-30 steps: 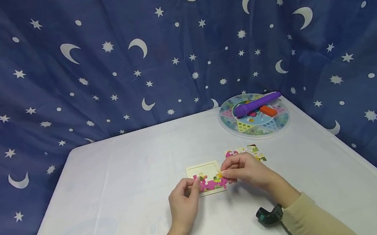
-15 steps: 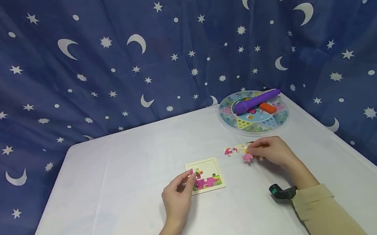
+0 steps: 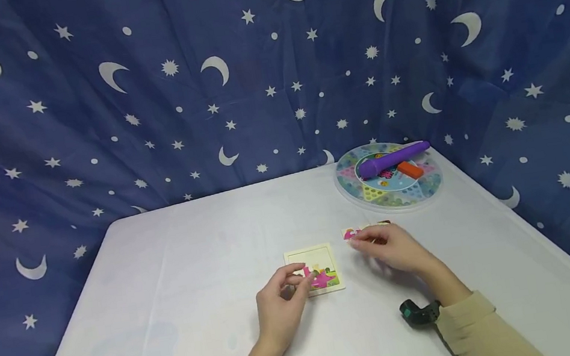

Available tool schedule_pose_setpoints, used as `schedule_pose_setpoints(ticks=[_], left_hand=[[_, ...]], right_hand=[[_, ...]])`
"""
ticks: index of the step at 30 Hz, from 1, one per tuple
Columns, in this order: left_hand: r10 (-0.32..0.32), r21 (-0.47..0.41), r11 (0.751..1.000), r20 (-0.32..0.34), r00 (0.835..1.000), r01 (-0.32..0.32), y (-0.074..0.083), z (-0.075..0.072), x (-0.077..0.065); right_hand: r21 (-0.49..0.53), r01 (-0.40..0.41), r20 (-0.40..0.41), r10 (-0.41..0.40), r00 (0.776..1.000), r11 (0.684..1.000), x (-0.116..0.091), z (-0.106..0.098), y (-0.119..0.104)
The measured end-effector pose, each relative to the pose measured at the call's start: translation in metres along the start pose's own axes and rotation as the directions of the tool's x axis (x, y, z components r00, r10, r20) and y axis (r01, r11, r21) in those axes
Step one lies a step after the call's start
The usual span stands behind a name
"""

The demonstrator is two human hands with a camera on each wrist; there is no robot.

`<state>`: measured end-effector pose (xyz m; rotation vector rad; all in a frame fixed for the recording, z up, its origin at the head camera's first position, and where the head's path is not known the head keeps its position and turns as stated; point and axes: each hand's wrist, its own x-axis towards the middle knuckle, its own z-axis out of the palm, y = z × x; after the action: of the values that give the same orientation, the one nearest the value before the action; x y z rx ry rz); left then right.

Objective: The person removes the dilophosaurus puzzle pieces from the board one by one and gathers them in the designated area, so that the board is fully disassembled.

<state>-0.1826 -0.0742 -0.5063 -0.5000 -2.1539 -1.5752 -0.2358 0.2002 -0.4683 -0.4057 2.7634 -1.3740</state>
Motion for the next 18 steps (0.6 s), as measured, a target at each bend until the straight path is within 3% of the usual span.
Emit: schedule_pose_setpoints(ticks=[1,3,5,6,9,11,13,15,18], left_hand=[[0.053,0.005,0.999,0.026,0.998,-0.054,0.002,0.001,-0.001],[0.143,0.003,0.990,0.070,0.987,-0.143,0.004,0.002,-0.002],[0.193,-0.021,0.981,0.081,0.978,-0.192,0.006,0.003,-0.002],[0.206,-0.027,0.979,0.078,0.975,-0.204,0.007,0.003,-0.002],[0.192,-0.004,0.981,0.060,0.979,-0.192,0.007,0.003,-0.001],[0.167,0.043,0.984,0.059,0.984,-0.170,0.006,0.002,0.000],[0.139,0.112,0.983,0.067,0.988,-0.146,0.005,0.001,0.000],[0.113,0.185,0.975,0.070,0.991,-0.124,0.004,0.001,0.000],[0.091,0.267,0.958,0.072,0.993,-0.107,0.003,0.000,-0.001]], right_hand=[[0.064,0.055,0.083,-0.060,0.995,0.996,-0.001,0.007,-0.005],[0.176,0.140,0.204,-0.176,0.963,0.974,-0.003,0.020,-0.015],[0.253,0.179,0.248,-0.242,0.938,0.951,-0.004,0.029,-0.022],[0.270,0.183,0.241,-0.250,0.938,0.945,-0.004,0.032,-0.025],[0.230,0.149,0.140,-0.184,0.973,0.962,-0.003,0.035,-0.025],[0.112,0.112,0.025,-0.116,0.993,0.987,-0.002,0.033,-0.020],[-0.037,0.050,-0.089,-0.053,0.995,0.998,0.000,0.030,-0.013],[-0.166,-0.007,-0.169,-0.022,0.985,0.986,0.002,0.028,-0.005],[-0.274,-0.047,-0.198,-0.008,0.980,0.961,0.003,0.025,0.004]])
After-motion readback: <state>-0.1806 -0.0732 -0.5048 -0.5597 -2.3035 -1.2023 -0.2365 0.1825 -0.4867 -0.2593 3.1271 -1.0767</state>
